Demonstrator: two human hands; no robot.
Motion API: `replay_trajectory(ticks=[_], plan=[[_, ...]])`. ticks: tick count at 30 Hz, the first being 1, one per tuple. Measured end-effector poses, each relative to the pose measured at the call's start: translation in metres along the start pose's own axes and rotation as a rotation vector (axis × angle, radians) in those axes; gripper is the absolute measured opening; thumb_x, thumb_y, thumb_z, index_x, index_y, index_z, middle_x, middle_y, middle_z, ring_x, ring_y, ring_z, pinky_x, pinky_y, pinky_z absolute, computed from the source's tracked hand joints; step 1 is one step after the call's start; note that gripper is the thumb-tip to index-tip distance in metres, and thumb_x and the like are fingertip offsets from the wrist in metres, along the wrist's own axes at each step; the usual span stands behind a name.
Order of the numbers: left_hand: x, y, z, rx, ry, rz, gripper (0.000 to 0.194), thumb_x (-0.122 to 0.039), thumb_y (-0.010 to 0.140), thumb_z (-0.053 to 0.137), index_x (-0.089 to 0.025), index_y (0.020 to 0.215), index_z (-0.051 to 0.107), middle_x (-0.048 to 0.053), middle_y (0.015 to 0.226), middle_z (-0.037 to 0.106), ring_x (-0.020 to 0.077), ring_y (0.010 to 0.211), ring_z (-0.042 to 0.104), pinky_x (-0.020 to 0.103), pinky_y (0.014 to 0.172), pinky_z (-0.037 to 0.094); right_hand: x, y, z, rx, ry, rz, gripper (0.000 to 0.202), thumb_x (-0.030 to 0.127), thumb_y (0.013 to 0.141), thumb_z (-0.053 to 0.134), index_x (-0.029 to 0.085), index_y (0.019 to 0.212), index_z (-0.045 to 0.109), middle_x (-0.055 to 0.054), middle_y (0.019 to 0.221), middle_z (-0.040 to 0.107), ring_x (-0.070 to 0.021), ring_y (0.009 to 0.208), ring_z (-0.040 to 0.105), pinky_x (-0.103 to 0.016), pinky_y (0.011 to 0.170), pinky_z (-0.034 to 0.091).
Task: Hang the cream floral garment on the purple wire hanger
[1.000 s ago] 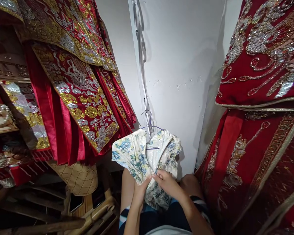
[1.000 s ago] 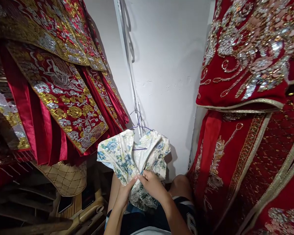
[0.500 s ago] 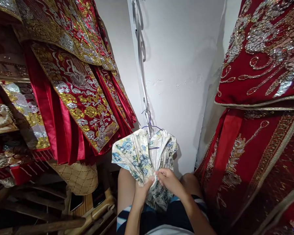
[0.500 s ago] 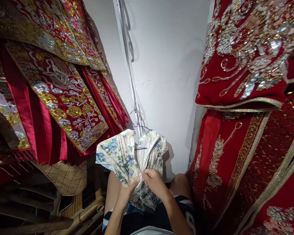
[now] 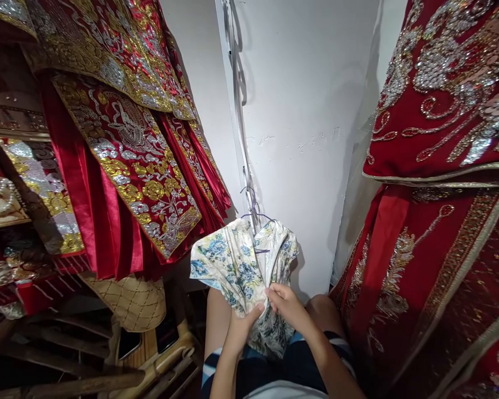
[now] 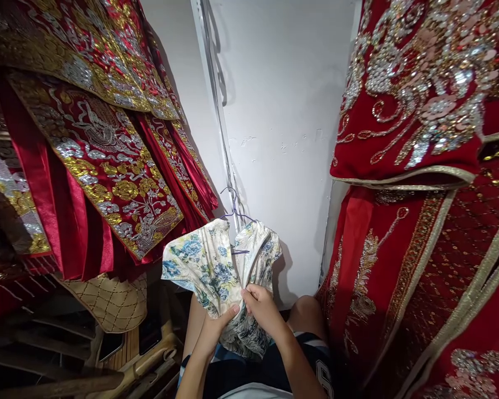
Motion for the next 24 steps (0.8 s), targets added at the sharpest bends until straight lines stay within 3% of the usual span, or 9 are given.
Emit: replay_trajectory(ticks=[7,10,13,15,16,18,21,24], plan=[[0.016,0.004,-0.006,-0.135,0.0,0.026,0.07,-0.038,0.059,0.087,-0.014,0.121,0.065,0.018,0.13,0.064,0.0367,0.122,0.059,0.047,0.104,0.045,0.0,-0.001,0.001,0.013,0.295,0.153,0.028,0.039,0.082,0.054,0.022,0.062,0.045,0.005,0.048,0.045,-0.0091,0.043,0.03,-0.025,0.046,0.022],[0.023,0.006,-0.026,-0.345,0.047,0.029,0.064,-0.04,0.061,0.085,-0.013,0.116,0.066,0.02,0.123,0.066,0.0392,0.117,0.06,0.049,0.098,0.049,-0.001,-0.002,-0.001,-0.027,0.389,0.176,0.025,0.035,0.078,0.054,0.022,0.06,0.045,0.005,0.046,0.043,-0.0085,0.042,0.028,-0.025,0.045,0.019],[0.013,-0.002,-0.043,-0.654,0.139,0.228,0.064,-0.043,0.072,0.077,-0.015,0.126,0.057,0.019,0.124,0.062,0.036,0.115,0.06,0.048,0.095,0.05,0.0,-0.003,0.001,-0.007,0.402,0.183,0.022,0.034,0.076,0.055,0.021,0.06,0.048,0.005,0.046,0.045,-0.0081,0.042,0.028,-0.025,0.044,0.018],[0.002,-0.011,-0.042,-0.765,0.244,0.461,0.064,-0.041,0.076,0.073,-0.017,0.131,0.05,0.017,0.13,0.055,0.0324,0.12,0.056,0.046,0.099,0.047,0.002,-0.002,0.004,0.026,0.381,0.189,0.021,0.034,0.077,0.056,0.02,0.062,0.052,0.004,0.046,0.047,-0.0078,0.041,0.028,-0.024,0.044,0.018],[-0.001,-0.014,-0.036,-0.753,0.305,0.558,0.06,-0.04,0.077,0.072,-0.018,0.129,0.052,0.016,0.13,0.054,0.0311,0.121,0.054,0.045,0.101,0.045,0.004,-0.002,0.006,0.039,0.365,0.198,0.021,0.035,0.077,0.057,0.02,0.062,0.053,0.004,0.045,0.048,-0.0076,0.04,0.028,-0.024,0.043,0.018],[0.0,-0.016,-0.019,-0.598,0.401,0.641,0.046,-0.038,0.079,0.07,-0.018,0.118,0.058,0.014,0.125,0.056,0.0293,0.119,0.054,0.043,0.102,0.044,0.006,-0.002,0.009,0.067,0.336,0.219,0.022,0.037,0.076,0.058,0.019,0.062,0.056,0.004,0.044,0.049,-0.0071,0.038,0.028,-0.024,0.043,0.018],[0.017,-0.011,0.005,-0.305,0.395,0.511,0.038,-0.036,0.081,0.066,-0.019,0.115,0.061,0.013,0.116,0.062,0.0276,0.111,0.059,0.041,0.099,0.045,0.012,-0.003,0.015,0.115,0.287,0.217,0.022,0.037,0.075,0.059,0.018,0.064,0.061,0.003,0.043,0.053,-0.007,0.036,0.032,-0.023,0.042,0.019],[0.026,-0.009,0.015,-0.236,0.326,0.399,0.036,-0.036,0.081,0.064,-0.018,0.112,0.061,0.011,0.107,0.066,0.0265,0.103,0.062,0.038,0.093,0.048,0.016,-0.006,0.019,0.151,0.251,0.18,0.023,0.037,0.076,0.057,0.017,0.067,0.065,0.002,0.044,0.056,-0.0074,0.036,0.036,-0.022,0.041,0.022]])
Point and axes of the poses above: each hand's wrist, its own y-axis towards the middle knuckle, its own z-axis out of the palm, x = y × z, the point moved 4 cm from there along y, towards the middle knuckle
